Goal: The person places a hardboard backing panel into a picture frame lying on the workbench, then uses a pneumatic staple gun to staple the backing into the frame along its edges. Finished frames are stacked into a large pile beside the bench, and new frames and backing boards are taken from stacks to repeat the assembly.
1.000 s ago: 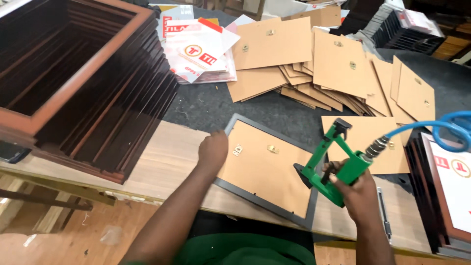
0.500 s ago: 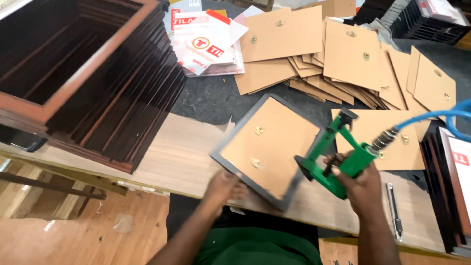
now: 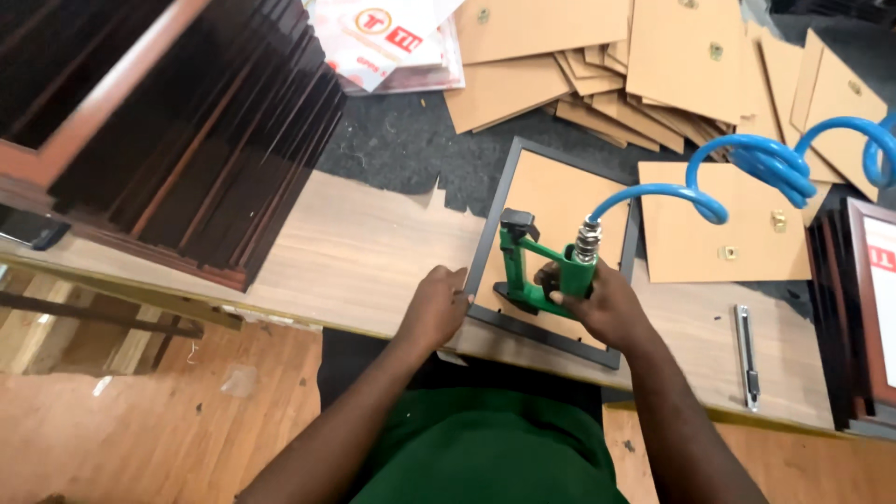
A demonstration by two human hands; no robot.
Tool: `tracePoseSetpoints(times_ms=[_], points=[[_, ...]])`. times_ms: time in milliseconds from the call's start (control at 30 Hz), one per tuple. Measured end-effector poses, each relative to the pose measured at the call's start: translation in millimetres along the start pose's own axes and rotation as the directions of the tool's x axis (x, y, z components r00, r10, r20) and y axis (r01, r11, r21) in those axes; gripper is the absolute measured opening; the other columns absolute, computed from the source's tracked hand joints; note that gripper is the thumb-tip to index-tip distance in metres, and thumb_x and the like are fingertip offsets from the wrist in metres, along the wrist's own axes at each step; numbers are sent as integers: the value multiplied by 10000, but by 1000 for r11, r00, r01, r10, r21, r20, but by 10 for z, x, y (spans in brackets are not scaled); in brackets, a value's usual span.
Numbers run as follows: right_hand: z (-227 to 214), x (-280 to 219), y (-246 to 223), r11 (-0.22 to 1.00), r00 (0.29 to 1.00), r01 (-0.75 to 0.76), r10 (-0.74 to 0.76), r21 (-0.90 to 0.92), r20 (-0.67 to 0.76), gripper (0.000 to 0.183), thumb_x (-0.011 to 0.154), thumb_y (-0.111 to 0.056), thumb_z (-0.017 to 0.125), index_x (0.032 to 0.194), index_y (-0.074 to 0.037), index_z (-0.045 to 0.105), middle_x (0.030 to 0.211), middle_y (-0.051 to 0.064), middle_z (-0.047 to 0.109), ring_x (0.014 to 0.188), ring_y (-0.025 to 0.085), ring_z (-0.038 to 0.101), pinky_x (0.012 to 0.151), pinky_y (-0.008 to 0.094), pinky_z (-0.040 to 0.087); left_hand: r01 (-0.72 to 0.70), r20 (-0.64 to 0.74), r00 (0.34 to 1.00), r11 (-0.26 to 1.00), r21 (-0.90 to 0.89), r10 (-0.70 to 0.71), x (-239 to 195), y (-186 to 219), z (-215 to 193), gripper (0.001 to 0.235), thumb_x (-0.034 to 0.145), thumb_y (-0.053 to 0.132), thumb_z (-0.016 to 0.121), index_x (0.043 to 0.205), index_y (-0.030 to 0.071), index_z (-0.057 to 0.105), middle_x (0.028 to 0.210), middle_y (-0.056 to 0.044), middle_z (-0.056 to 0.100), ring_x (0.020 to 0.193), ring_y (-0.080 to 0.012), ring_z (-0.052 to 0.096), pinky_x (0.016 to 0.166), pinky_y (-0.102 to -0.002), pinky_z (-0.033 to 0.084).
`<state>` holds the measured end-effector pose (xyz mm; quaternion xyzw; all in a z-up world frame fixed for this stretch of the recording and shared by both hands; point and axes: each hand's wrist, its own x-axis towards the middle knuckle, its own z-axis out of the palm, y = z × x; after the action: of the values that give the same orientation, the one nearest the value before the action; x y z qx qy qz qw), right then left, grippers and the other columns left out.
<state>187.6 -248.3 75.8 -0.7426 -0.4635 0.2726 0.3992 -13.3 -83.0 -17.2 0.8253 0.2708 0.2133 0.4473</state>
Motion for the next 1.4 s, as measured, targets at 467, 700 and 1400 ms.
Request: tracePoseSetpoints(times_ms=[467,700,1400], points=[[-75,426,100,999,999,0,2,-51,46,333,816,-16,768,1135,-41,678,1050,100,781,1015,225,760,897,379,586,-41,-40,998,999,-34,40,-25,-117,92,436,829,16,732,1257,-34,668,938,-213,593,892,-368,605,797,-443,497],[-282,907,94,987,993,113,-116,-112,-19,363,820,-18,769,1159,-40,643,1084,94,773,1055,227,742,947,379,549,-13,-28,1000,1000,-14,13,-24,-88,81,410,846,25,719,1252,-9,673,977,-204,614,894,-362,620,790,-437,504],[-759,2005,617,981,979,193,-194,-34,-63,415,804,-26,775,1186,-34,613,1051,64,745,984,165,704,905,352,552,211,55,977,969,-132,-205,40,372,-203,468,833,-2,675,1283,129,683,948,-148,619,842,-306,658,777,-402,543]])
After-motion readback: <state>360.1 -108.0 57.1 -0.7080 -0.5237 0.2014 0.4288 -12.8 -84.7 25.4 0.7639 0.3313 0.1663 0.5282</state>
